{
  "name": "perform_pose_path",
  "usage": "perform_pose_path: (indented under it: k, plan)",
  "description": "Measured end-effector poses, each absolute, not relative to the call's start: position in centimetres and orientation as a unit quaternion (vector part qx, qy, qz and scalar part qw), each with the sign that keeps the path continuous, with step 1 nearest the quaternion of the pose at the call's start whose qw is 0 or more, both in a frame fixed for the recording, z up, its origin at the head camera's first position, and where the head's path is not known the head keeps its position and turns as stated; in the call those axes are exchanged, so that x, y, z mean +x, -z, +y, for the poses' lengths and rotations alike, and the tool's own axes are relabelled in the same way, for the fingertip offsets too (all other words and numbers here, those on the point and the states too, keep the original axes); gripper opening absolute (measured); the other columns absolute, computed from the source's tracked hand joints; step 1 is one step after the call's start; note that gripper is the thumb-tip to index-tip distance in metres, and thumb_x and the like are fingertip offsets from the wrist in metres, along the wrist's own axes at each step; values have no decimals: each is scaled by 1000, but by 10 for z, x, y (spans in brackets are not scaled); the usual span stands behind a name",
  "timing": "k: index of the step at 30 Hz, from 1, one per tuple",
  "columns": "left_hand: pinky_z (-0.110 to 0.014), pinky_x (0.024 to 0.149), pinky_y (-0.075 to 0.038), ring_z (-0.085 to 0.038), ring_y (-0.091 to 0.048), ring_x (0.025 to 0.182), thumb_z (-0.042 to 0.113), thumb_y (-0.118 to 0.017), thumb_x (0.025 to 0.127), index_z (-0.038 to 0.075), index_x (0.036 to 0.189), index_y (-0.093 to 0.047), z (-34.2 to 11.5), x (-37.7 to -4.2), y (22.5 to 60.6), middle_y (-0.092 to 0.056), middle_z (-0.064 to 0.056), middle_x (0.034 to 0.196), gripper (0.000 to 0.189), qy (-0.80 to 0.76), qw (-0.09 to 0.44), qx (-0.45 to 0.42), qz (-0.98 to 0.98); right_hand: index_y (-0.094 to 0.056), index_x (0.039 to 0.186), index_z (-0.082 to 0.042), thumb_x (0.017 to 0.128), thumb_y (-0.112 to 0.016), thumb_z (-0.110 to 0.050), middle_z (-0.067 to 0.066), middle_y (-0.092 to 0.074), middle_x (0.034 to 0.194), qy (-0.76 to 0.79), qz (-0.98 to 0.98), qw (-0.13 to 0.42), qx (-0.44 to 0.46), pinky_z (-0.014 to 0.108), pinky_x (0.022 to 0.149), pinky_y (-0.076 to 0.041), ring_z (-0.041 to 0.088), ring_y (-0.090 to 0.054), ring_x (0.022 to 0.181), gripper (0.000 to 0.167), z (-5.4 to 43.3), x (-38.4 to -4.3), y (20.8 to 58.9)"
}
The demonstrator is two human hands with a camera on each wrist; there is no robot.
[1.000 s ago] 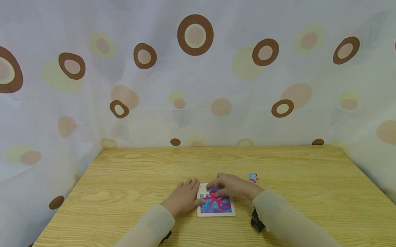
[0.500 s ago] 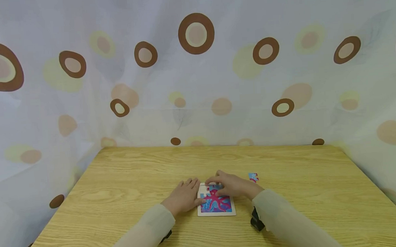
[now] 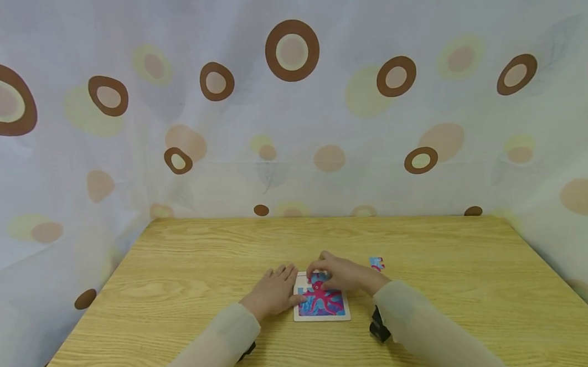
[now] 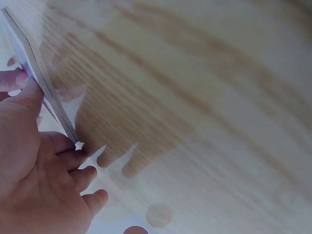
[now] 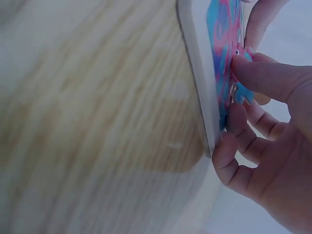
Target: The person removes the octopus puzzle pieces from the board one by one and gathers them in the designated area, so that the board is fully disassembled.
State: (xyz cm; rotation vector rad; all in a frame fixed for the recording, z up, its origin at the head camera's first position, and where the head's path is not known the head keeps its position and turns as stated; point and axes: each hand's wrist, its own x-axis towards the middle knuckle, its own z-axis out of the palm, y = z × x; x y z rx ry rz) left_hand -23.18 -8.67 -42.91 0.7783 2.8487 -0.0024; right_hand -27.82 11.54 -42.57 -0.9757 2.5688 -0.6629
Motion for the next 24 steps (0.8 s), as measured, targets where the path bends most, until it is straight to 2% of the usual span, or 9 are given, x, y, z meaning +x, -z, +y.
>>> perform_pose_path:
  k: [5, 7, 12, 14, 19, 24]
  plan:
    - [-44, 107, -22, -26, -24, 134, 51, -41, 93, 2, 144, -29, -87, -231, 429, -28, -11, 147, 72, 3, 91, 262, 961, -54, 121, -12, 89, -58, 0, 2, -49, 93, 261, 890, 141, -347, 32, 69, -45, 17, -48, 77, 34, 118, -277, 428]
    - [-43, 107, -21, -26, -23, 135, 51, -41, 93, 2, 144, -29, -87, -231, 429, -28, -11, 147, 72, 2, 92, 261, 961, -51, 122, -6, 90, -57, 0, 1, -52, 91, 293, 889, 135, -326, 31, 69, -45, 15, -50, 77, 33, 121, -277, 429]
    - [-44, 107, -21, -27, -23, 135, 52, -41, 93, 2, 144, -28, -87, -231, 429, -27, -12, 147, 72, -6, 95, 258, 961, -60, 96, -5, 90, -59, -7, -2, -56, 82, 366, 878, 134, -277, 30, 69, -45, 13, -50, 74, 6, 127, -278, 436]
    - [-44, 108, -20, -27, -23, 135, 52, -41, 93, 2, 144, -28, -87, -230, 430, -27, -12, 148, 72, -6, 97, 258, 961, -61, 88, -6, 90, -60, -8, -3, -56, 79, 379, 874, 139, -271, 29, 67, -44, 13, -50, 72, 3, 128, -279, 437]
    - [-44, 108, -20, -27, -22, 135, 51, -41, 93, 2, 144, -28, -86, -230, 430, -27, -11, 148, 72, -8, 98, 257, 961, -60, 85, -7, 90, -59, -8, -2, -55, 73, 394, 865, 148, -274, 28, 63, -42, 13, -47, 67, 6, 130, -277, 434]
    - [-43, 108, -20, -26, -23, 135, 51, -41, 93, 2, 144, -28, -85, -230, 429, -27, -11, 148, 72, -5, 98, 256, 962, -59, 85, -6, 91, -58, -7, -2, -55, 75, 397, 859, 148, -289, 27, 62, -42, 13, -48, 68, 6, 131, -277, 432]
